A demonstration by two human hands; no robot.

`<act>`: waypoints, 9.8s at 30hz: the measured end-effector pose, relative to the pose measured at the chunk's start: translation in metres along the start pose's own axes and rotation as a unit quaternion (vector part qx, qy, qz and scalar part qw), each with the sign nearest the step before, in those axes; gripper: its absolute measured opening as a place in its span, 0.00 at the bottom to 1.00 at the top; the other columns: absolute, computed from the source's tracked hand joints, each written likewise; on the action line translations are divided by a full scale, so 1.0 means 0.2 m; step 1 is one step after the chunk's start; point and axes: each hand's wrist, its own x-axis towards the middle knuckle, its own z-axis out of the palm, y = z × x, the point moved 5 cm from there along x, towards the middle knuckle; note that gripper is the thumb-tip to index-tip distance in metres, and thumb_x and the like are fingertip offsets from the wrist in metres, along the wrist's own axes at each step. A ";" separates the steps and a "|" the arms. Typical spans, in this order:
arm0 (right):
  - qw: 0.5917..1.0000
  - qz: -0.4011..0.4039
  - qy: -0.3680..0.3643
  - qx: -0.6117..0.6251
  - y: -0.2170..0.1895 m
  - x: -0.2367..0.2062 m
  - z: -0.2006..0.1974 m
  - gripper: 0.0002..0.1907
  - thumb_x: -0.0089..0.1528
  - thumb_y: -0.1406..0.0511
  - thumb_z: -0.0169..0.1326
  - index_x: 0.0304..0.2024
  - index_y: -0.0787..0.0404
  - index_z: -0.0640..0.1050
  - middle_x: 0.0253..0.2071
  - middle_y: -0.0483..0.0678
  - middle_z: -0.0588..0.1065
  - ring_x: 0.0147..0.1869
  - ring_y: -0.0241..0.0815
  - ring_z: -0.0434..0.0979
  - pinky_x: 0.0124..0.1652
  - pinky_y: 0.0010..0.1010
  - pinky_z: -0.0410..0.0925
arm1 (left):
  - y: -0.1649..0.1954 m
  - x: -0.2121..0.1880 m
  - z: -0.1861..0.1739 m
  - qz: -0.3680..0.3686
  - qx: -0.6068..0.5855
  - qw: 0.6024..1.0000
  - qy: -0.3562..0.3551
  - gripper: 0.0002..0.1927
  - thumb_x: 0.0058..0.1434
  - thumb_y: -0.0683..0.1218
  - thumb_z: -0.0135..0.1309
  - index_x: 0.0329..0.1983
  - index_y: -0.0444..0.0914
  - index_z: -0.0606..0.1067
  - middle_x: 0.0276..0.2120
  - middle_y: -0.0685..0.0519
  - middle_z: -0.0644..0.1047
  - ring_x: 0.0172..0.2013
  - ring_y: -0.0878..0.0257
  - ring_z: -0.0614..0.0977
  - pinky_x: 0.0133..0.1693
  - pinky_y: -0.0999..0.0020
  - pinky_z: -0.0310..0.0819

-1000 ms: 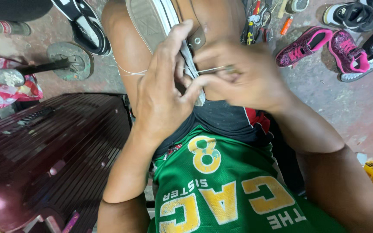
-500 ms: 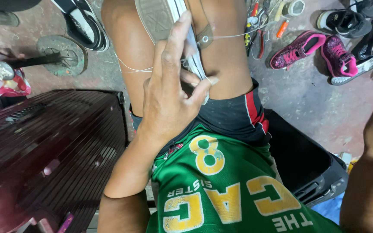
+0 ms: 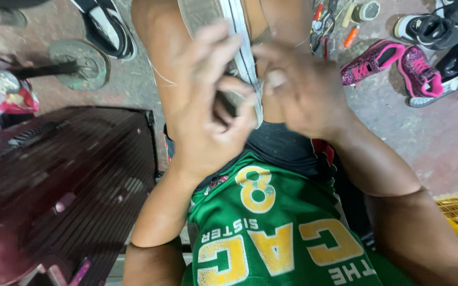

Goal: The person hand-stitches a sneaker, sewing thread through the edge where the fabric upper meets the rubber sole using a needle, pulling the thread tight and working along the shoe while holding it on their lap.

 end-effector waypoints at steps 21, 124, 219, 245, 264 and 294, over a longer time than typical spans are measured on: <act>0.975 0.063 0.044 0.207 -0.17 0.15 0.12 0.26 0.64 0.74 0.68 0.61 0.60 0.71 0.42 0.39 0.74 0.28 0.24 0.60 0.32 0.19 0.57 | -0.07 -0.01 -0.13 0.037 0.219 0.975 0.001 0.08 0.71 0.44 0.56 0.47 0.35 0.74 0.40 0.45 0.74 0.39 0.49 0.78 0.41 0.59 0.73; 0.988 0.034 0.021 0.146 -0.23 0.12 -0.07 0.14 0.69 0.74 0.55 0.56 0.63 0.80 0.49 0.54 0.81 0.45 0.39 0.85 0.44 0.27 0.76 | -0.26 0.04 -0.11 -0.025 0.090 0.995 -0.041 0.33 0.55 0.46 0.79 0.56 0.37 0.70 0.40 0.52 0.72 0.37 0.66 0.76 0.39 0.75 0.75; 0.948 -0.191 -0.070 -0.246 -0.22 0.31 -0.18 0.19 0.69 0.59 0.66 0.31 0.59 0.72 0.29 0.49 0.70 0.31 0.49 0.73 0.30 0.38 0.63 | -0.27 0.03 0.00 -0.152 0.002 0.988 -0.015 0.07 0.71 0.39 0.55 0.47 0.38 0.68 0.19 0.54 0.64 0.20 0.65 0.67 0.28 0.66 0.63; 0.964 -0.113 0.003 -0.242 -0.14 0.19 -0.34 0.26 0.66 0.53 0.64 0.20 0.59 0.71 0.19 0.48 0.65 0.24 0.50 0.69 0.27 0.39 0.60 | 0.05 0.04 0.05 0.034 0.216 0.975 0.044 0.25 0.61 0.44 0.75 0.57 0.41 0.75 0.51 0.51 0.70 0.44 0.61 0.78 0.42 0.68 0.76; 0.980 -0.191 -0.014 -0.048 -0.15 0.31 -0.14 0.14 0.59 0.60 0.68 0.43 0.57 0.80 0.48 0.46 0.72 0.38 0.38 0.77 0.34 0.31 0.70 | -0.12 0.01 -0.04 -0.031 0.049 0.998 0.040 0.04 0.77 0.37 0.50 0.52 0.35 0.70 0.39 0.50 0.72 0.39 0.65 0.78 0.45 0.72 0.74; 0.939 -0.081 0.052 -0.331 0.16 0.15 -0.41 0.04 0.64 0.71 0.54 0.41 0.58 0.77 0.38 0.50 0.75 0.40 0.49 0.76 0.41 0.37 0.68 | -0.06 0.02 0.07 -0.027 0.035 0.999 -0.028 0.51 0.61 0.38 0.73 0.76 0.44 0.50 0.44 0.50 0.67 0.29 0.70 0.79 0.33 0.78 0.79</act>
